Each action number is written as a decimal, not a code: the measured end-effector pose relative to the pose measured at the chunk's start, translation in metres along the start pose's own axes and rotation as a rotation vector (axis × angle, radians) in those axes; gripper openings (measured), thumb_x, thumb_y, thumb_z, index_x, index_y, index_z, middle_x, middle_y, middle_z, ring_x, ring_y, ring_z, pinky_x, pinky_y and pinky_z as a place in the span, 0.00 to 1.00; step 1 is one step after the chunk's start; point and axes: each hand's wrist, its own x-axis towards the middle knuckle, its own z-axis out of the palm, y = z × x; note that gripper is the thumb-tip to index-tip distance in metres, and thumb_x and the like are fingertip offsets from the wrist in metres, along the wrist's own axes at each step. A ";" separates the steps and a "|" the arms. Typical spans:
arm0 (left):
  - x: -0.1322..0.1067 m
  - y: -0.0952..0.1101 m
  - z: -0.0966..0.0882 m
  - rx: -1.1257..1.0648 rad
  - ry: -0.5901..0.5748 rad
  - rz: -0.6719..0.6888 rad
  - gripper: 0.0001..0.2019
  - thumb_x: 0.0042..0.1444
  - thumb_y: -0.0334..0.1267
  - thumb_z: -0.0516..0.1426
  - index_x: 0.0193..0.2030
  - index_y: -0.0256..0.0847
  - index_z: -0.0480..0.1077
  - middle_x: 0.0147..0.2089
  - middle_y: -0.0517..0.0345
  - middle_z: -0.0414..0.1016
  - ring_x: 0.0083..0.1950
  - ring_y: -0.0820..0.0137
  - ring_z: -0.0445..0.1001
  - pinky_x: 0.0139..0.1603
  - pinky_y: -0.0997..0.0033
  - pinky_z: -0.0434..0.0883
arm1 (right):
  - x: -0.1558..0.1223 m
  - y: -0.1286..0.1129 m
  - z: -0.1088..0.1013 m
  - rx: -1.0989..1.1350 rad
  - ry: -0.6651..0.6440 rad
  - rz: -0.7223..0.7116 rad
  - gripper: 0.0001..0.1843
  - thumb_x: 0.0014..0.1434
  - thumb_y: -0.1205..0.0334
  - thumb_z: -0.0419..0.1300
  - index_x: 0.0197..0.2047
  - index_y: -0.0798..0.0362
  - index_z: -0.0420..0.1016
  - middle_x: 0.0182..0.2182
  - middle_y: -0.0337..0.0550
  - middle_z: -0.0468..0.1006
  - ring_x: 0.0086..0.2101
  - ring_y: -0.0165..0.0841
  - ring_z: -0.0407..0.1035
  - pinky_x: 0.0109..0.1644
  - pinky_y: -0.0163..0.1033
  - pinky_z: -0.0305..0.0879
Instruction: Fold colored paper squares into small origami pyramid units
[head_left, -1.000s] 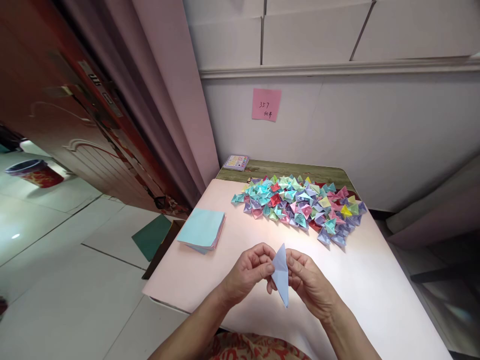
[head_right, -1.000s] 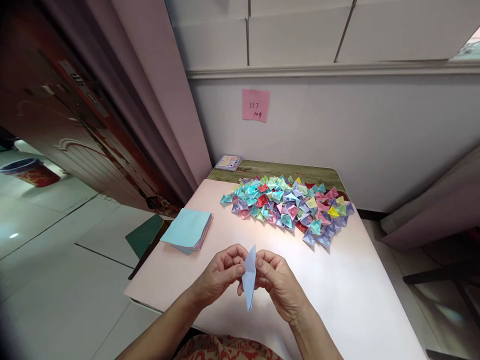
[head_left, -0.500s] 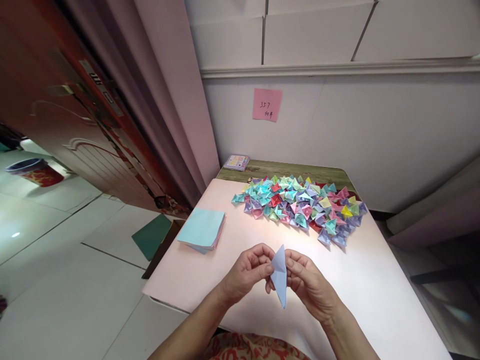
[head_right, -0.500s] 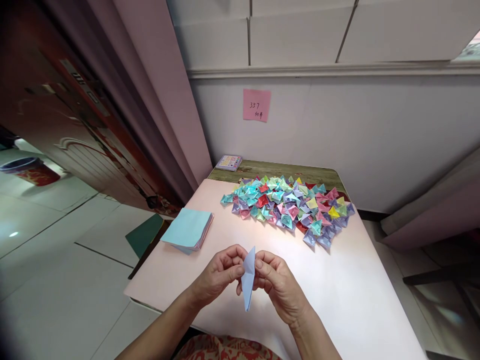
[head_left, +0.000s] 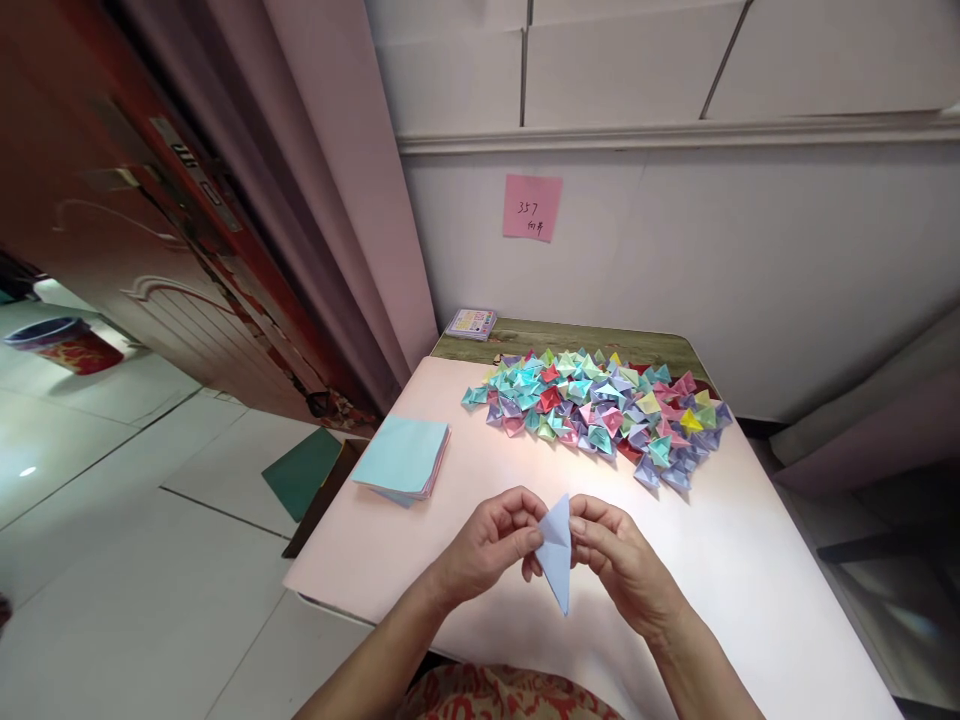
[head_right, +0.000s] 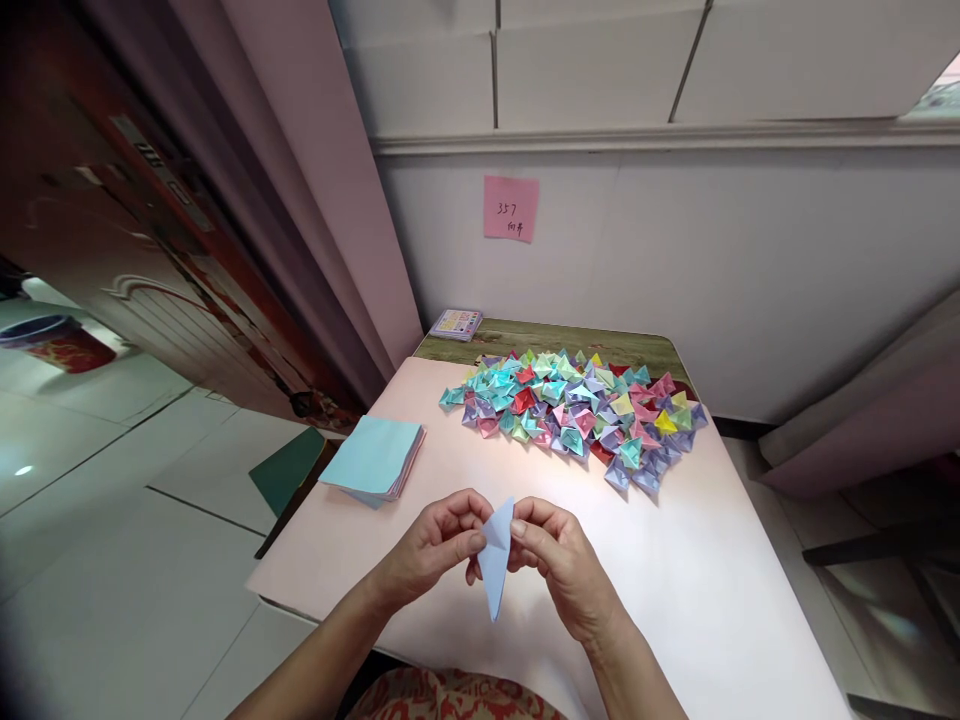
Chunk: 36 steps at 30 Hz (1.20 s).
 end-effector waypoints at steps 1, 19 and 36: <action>0.000 0.001 -0.001 0.012 -0.007 -0.003 0.16 0.56 0.46 0.62 0.41 0.36 0.67 0.29 0.55 0.75 0.26 0.74 0.71 0.28 0.75 0.68 | 0.000 0.000 -0.001 -0.006 0.014 -0.002 0.15 0.54 0.51 0.68 0.32 0.55 0.75 0.25 0.40 0.77 0.26 0.30 0.68 0.35 0.37 0.61; 0.001 -0.004 -0.002 0.055 -0.038 -0.027 0.16 0.57 0.47 0.61 0.41 0.35 0.68 0.29 0.54 0.74 0.26 0.74 0.71 0.28 0.75 0.68 | 0.000 0.002 -0.007 -0.028 0.021 0.024 0.16 0.53 0.49 0.68 0.33 0.54 0.75 0.26 0.41 0.77 0.27 0.31 0.68 0.35 0.36 0.60; 0.000 -0.004 -0.004 0.124 -0.030 -0.046 0.14 0.58 0.46 0.60 0.41 0.36 0.69 0.30 0.55 0.72 0.26 0.76 0.68 0.29 0.75 0.67 | -0.002 0.001 -0.008 -0.296 0.110 -0.127 0.15 0.54 0.49 0.65 0.32 0.53 0.77 0.26 0.41 0.75 0.27 0.32 0.65 0.34 0.38 0.62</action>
